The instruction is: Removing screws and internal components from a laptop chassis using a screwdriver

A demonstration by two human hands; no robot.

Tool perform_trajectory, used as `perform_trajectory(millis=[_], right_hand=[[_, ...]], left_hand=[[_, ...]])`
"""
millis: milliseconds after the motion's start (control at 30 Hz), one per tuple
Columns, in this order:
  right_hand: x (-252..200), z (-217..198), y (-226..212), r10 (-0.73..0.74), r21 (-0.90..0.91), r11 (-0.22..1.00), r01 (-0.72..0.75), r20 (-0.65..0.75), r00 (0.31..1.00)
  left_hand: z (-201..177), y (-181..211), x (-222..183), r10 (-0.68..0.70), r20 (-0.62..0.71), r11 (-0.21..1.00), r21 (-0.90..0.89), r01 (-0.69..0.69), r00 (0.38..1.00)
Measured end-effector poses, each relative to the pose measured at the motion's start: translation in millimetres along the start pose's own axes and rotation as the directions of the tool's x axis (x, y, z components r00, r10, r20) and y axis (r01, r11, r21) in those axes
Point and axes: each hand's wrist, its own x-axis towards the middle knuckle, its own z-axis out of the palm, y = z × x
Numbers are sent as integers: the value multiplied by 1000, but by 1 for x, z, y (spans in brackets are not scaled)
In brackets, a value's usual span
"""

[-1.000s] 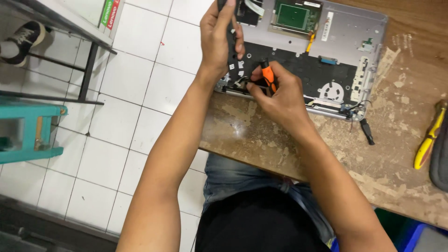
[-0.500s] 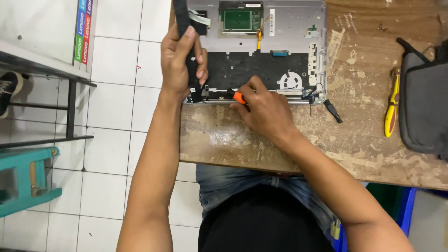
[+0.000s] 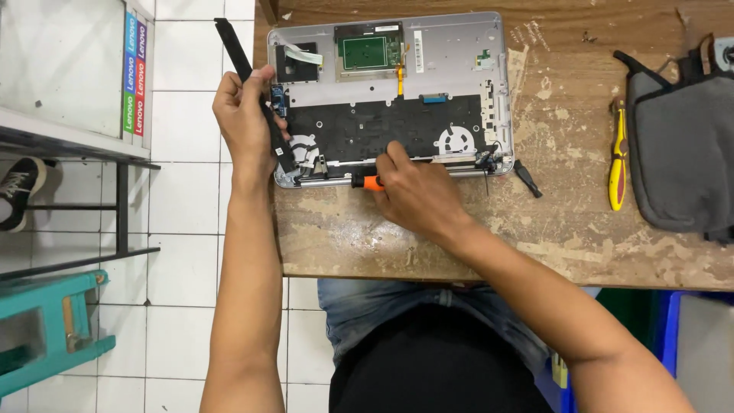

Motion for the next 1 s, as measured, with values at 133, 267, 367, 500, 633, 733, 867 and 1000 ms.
perform_trajectory(millis=[133,267,367,500,633,733,867,1000], right_hand=[[-6,9,12,9,-22,1000,-11,-94,996],[2,21,31,66,45,997,-62,-76,995],[11,18,40,20,-69,997,-36,-217,976],[23,6,46,-74,-208,978,-19,-428,901],[46,15,73,-39,-159,987,-29,-409,912],[42,-2,76,13,49,999,1,-290,957],[20,-12,71,36,250,968,25,-238,971],[-9,-27,79,-6,277,959,53,-166,986]], left_hand=[[3,-9,-1,66,139,998,-31,-62,988],[12,-10,-11,205,252,977,-108,-183,946],[16,-19,-13,254,290,964,-155,-216,923],[20,-31,-21,275,342,961,-137,-242,898],[34,-40,-34,276,388,961,-127,-246,879],[41,-51,-38,291,418,957,-119,-265,861],[46,-58,-43,299,480,954,-133,-269,825],[62,-55,-52,284,563,958,-183,-219,776]])
